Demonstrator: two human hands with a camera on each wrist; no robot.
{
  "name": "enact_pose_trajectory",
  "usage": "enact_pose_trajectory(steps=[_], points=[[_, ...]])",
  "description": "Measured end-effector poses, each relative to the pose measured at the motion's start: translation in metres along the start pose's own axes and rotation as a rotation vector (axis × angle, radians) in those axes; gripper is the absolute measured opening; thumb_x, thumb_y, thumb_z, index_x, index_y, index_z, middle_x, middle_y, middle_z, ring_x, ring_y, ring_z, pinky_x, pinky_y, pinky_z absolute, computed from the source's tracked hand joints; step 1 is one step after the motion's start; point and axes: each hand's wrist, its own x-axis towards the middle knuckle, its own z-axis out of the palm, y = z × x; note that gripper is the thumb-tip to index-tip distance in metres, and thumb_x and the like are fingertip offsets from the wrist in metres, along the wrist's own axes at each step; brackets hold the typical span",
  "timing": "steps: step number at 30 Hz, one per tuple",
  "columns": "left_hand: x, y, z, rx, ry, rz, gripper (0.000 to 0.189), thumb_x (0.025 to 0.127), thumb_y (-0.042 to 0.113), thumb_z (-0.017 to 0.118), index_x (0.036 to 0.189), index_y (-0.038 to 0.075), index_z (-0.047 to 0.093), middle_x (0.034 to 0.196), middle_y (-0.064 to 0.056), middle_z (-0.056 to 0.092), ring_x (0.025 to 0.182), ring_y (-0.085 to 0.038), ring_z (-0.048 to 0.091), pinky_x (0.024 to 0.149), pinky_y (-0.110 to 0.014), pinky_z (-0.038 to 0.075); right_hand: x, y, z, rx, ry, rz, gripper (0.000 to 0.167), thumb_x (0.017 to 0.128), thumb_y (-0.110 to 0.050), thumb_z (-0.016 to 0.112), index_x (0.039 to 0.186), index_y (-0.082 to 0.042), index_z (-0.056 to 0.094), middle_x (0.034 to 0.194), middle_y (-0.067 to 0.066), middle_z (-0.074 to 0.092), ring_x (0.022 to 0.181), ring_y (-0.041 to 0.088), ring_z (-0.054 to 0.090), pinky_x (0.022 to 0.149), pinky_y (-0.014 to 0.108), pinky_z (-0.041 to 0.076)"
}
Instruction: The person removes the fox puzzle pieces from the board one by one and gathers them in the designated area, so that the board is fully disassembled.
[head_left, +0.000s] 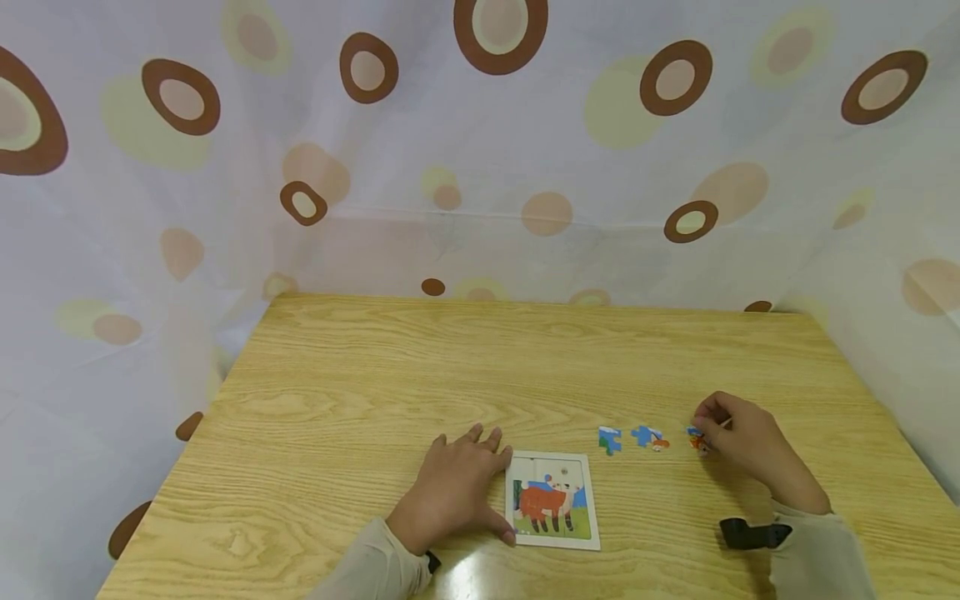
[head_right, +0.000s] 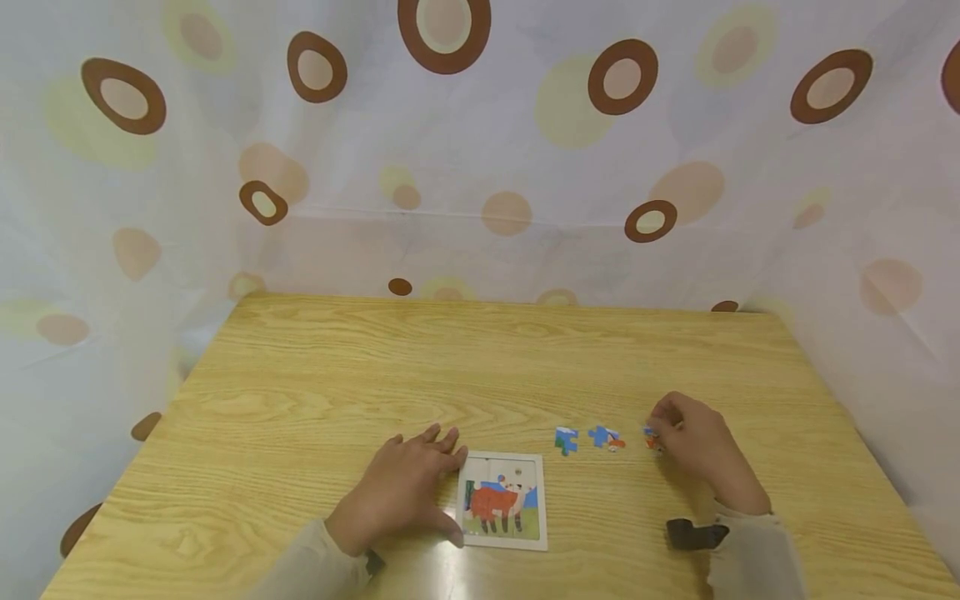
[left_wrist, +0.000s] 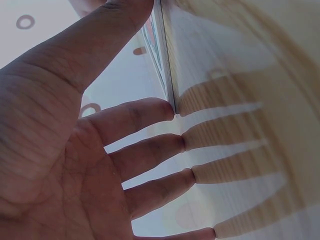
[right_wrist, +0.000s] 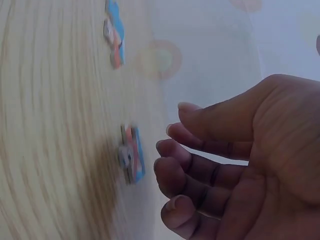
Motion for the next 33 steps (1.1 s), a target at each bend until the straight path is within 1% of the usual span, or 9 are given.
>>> enact_pose_trajectory(steps=[2, 7, 12, 16, 19, 22, 25, 28, 33], points=[[0.0, 0.0, 0.0, 0.002, -0.002, 0.0, 0.107, 0.054, 0.074, 0.086, 0.144, 0.02, 0.064, 0.153, -0.008, 0.052, 0.141, -0.034, 0.049, 0.1, -0.064, 0.047, 0.001, -0.005, 0.003, 0.029, 0.003, -0.024, 0.009, 0.103, -0.009, 0.064, 0.101, 0.0, 0.064, 0.085, 0.005, 0.066, 0.069, 0.015, 0.063, 0.055, 0.029, 0.05], [0.0, 0.0, 0.001, 0.003, -0.001, 0.001, 0.107, 0.055, 0.074, 0.086, 0.144, 0.02, 0.063, 0.153, -0.008, 0.052, 0.141, -0.034, 0.049, 0.1, -0.065, 0.047, 0.004, -0.022, 0.016, 0.057, 0.013, -0.091, 0.008, 0.102, -0.01, 0.066, 0.099, -0.003, 0.065, 0.085, 0.003, 0.066, 0.068, 0.013, 0.062, 0.057, 0.028, 0.05], [0.0, 0.001, 0.001, 0.002, 0.005, -0.005, 0.107, 0.056, 0.074, 0.086, 0.144, 0.02, 0.063, 0.153, -0.008, 0.052, 0.141, -0.034, 0.049, 0.101, -0.065, 0.046, 0.006, -0.049, 0.029, 0.098, -0.006, -0.111, 0.009, 0.101, -0.012, 0.067, 0.098, -0.004, 0.065, 0.082, 0.001, 0.066, 0.063, 0.009, 0.058, 0.054, 0.027, 0.049], [0.0, 0.001, 0.0, 0.002, 0.008, -0.009, 0.107, 0.056, 0.074, 0.086, 0.144, 0.019, 0.063, 0.153, -0.008, 0.053, 0.141, -0.033, 0.049, 0.101, -0.065, 0.046, 0.006, -0.072, 0.042, 0.13, -0.022, -0.172, 0.008, 0.1, -0.012, 0.069, 0.097, -0.006, 0.065, 0.08, -0.001, 0.065, 0.058, 0.006, 0.053, 0.051, 0.026, 0.047], [0.0, 0.001, 0.0, 0.004, 0.007, -0.007, 0.106, 0.056, 0.074, 0.086, 0.144, 0.019, 0.063, 0.153, -0.008, 0.053, 0.141, -0.033, 0.049, 0.101, -0.065, 0.046, 0.007, -0.087, 0.053, 0.146, -0.05, -0.221, 0.008, 0.1, -0.014, 0.069, 0.096, -0.009, 0.065, 0.078, -0.004, 0.063, 0.056, 0.005, 0.051, 0.051, 0.026, 0.045], [0.0, 0.001, -0.001, 0.006, 0.007, -0.006, 0.106, 0.056, 0.074, 0.086, 0.144, 0.019, 0.063, 0.153, -0.008, 0.053, 0.141, -0.033, 0.049, 0.101, -0.064, 0.046, 0.007, -0.099, 0.063, 0.158, -0.077, -0.25, 0.008, 0.1, -0.016, 0.07, 0.095, -0.012, 0.065, 0.076, -0.007, 0.06, 0.055, 0.004, 0.047, 0.051, 0.025, 0.044], [0.0, 0.001, -0.001, -0.003, 0.005, -0.008, 0.106, 0.057, 0.074, 0.086, 0.144, 0.018, 0.063, 0.153, -0.008, 0.053, 0.141, -0.034, 0.049, 0.101, -0.064, 0.046, 0.006, -0.107, 0.072, 0.16, -0.088, -0.274, 0.008, 0.099, -0.014, 0.071, 0.093, -0.014, 0.065, 0.073, -0.01, 0.056, 0.056, 0.004, 0.044, 0.052, 0.025, 0.042], [0.0, 0.001, -0.001, -0.006, 0.001, -0.013, 0.106, 0.057, 0.074, 0.087, 0.144, 0.018, 0.063, 0.153, -0.008, 0.053, 0.141, -0.034, 0.049, 0.102, -0.064, 0.046, 0.004, -0.112, 0.077, 0.166, -0.113, -0.292, 0.009, 0.097, -0.012, 0.073, 0.095, -0.013, 0.065, 0.073, -0.011, 0.057, 0.057, 0.003, 0.046, 0.052, 0.025, 0.043], [0.001, 0.002, -0.001, 0.015, 0.005, -0.014, 0.106, 0.057, 0.075, 0.086, 0.144, 0.019, 0.063, 0.152, -0.007, 0.054, 0.14, -0.033, 0.05, 0.1, -0.063, 0.047, 0.002, -0.123, 0.084, 0.206, -0.213, -0.314, 0.01, 0.097, -0.012, 0.073, 0.102, -0.008, 0.066, 0.076, -0.01, 0.059, 0.061, 0.003, 0.051, 0.055, 0.025, 0.047]])
